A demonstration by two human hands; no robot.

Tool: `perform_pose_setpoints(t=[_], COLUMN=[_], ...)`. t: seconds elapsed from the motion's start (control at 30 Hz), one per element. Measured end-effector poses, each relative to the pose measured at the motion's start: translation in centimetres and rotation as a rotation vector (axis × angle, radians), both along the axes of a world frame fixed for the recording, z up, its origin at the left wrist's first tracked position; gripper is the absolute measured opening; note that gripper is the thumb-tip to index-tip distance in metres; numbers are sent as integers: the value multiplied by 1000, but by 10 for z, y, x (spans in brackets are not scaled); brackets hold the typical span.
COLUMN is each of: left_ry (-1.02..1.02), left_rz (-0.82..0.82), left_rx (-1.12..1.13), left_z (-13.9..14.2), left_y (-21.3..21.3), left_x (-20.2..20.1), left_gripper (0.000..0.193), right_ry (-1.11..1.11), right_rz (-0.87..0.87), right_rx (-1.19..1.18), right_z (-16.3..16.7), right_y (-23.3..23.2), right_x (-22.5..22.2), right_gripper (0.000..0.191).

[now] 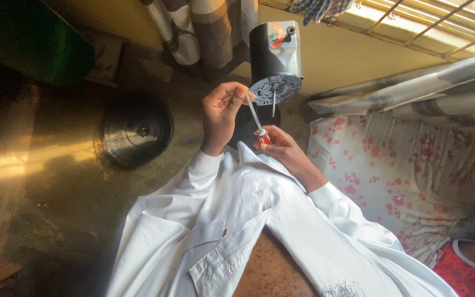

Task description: The person wipes the metal housing of a wall-mounted fan motor and its round blade guard with a checkered cloth, turning the guard to clean both sides. They then hang the cloth on the window grille, pick up a red-handled screwdriver, and work it against the fan motor assembly, appearing to loosen or tighten its parts.

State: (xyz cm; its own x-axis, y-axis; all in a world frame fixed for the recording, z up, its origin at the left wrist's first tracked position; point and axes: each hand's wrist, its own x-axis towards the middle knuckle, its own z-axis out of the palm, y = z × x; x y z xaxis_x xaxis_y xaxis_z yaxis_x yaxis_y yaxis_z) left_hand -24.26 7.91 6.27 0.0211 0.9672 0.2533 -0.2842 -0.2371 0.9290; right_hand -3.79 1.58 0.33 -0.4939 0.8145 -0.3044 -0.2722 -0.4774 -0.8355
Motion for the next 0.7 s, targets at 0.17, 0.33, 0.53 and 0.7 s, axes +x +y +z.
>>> perform_pose_setpoints(t=[0.17, 0.33, 0.53, 0.7], left_ry=[224, 761, 826, 786], left_rz=[-15, 124, 78, -32], left_rx=[13, 245, 450, 333], left_z=[0, -15, -38, -42], left_y=[10, 36, 59, 77], left_x=[-3, -3, 10, 20], left_gripper=[39, 41, 30, 16], right_ry=[-35, 10, -60, -107], right_rz=[-72, -186, -275, -310], right_rx=[-47, -89, -132, -140], right_z=[-3, -2, -16, -32], right_y=[-14, -30, -47, -54], right_x=[14, 28, 44, 48], right_gripper=[35, 35, 36, 35])
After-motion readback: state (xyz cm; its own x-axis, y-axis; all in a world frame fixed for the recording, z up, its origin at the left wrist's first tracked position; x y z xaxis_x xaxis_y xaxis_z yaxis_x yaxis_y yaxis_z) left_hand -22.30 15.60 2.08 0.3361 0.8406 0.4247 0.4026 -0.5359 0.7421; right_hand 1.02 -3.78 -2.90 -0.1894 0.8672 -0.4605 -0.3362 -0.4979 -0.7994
